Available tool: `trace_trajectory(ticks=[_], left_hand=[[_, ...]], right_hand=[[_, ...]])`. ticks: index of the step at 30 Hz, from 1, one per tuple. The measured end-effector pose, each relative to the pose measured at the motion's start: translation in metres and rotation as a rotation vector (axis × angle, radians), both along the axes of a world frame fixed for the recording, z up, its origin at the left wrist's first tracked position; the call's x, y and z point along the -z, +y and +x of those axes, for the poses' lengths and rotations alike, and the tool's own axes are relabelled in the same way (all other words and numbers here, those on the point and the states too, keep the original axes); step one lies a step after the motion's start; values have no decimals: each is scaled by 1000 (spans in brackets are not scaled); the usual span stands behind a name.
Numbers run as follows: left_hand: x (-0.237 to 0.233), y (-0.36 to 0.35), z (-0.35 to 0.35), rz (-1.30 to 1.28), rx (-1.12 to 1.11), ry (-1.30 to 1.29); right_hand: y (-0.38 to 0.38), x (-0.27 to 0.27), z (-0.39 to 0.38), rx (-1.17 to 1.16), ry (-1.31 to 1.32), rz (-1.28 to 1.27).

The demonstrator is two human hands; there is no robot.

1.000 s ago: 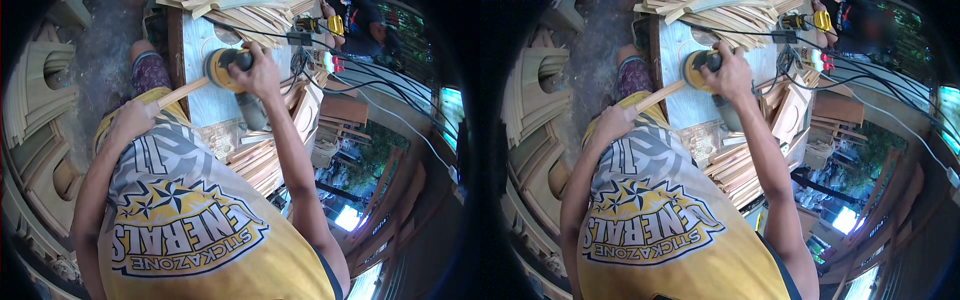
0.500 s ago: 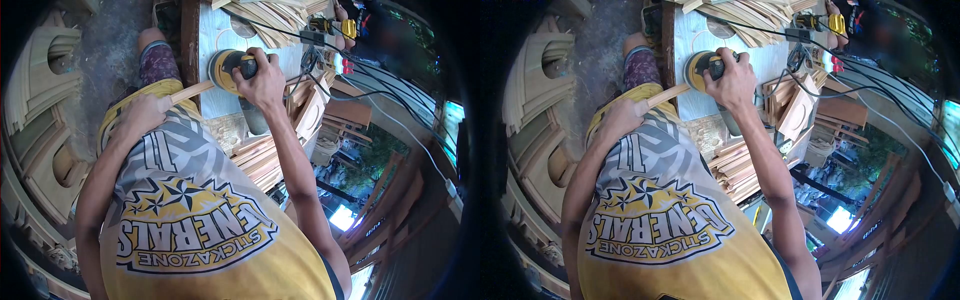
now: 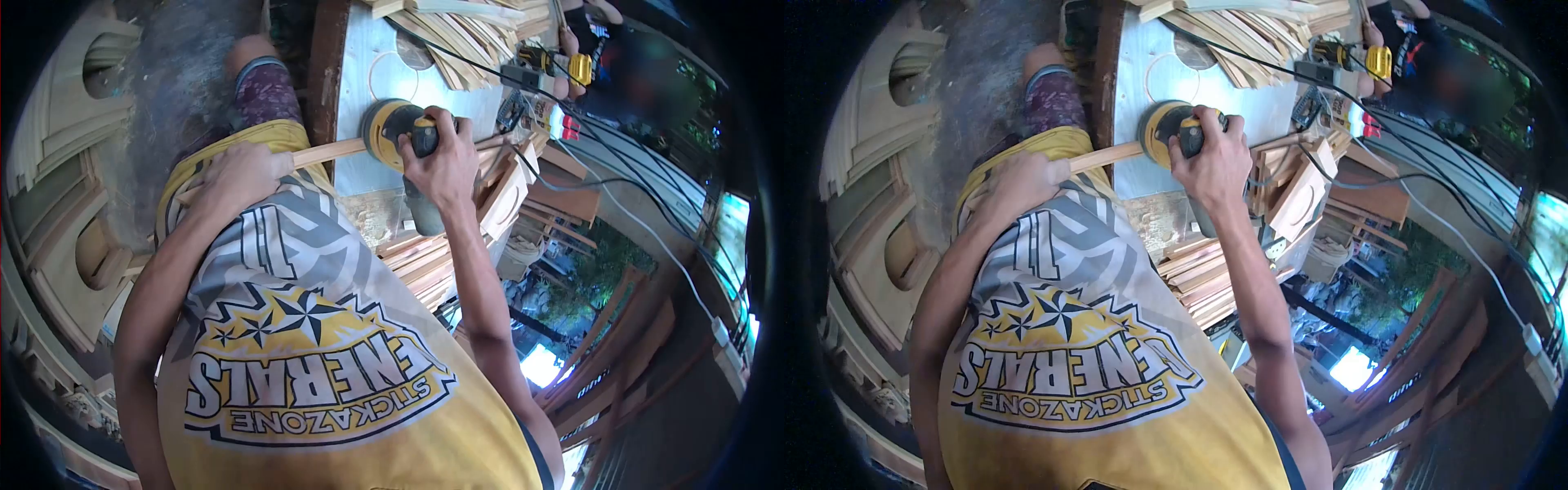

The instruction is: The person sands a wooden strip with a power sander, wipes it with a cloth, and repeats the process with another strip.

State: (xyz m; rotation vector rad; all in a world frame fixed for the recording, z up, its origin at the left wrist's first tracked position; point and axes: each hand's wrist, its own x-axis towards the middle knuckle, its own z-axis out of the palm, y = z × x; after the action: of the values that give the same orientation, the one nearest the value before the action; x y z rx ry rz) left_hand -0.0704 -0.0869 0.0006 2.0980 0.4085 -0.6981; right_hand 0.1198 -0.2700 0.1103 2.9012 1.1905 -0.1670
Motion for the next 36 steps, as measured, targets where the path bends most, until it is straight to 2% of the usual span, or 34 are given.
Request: trace_trajectory(ticks=[4,6,8,12,16,18,21,26,28,31,34,36], left_hand=[[28,-7,-5,44,-90,-69],[23,-7,-5,37,-178,42],[15,-3,-6,46,-163,55],[4,0,-3,20,-199,53],[17,-1,-2,11,-141,-17],[-9,6,-2,5,-127,-18],[-12,8,-7,8,-154,4],[22,14,-22,12,-223,-28],[15,16,-30,33,-245,-40],[-2,33,-50,38,-358,52],[-15,39,-70,37,-447,-57],[-37,43,-72,-66,-468,-89]], right_hand=[[21,1,-46,-121,81,72],[20,4,-56,-148,109,91],[13,5,-44,-208,24,108],[3,3,-14,-55,5,39],[9,-4,-37,-110,50,34],[16,0,-54,-179,97,56],[14,1,-59,-228,87,100],[-15,5,18,53,18,41],[-24,7,53,121,-46,38],[-32,23,78,94,-132,25],[-32,31,90,198,-58,109],[-25,30,91,212,-43,125]])
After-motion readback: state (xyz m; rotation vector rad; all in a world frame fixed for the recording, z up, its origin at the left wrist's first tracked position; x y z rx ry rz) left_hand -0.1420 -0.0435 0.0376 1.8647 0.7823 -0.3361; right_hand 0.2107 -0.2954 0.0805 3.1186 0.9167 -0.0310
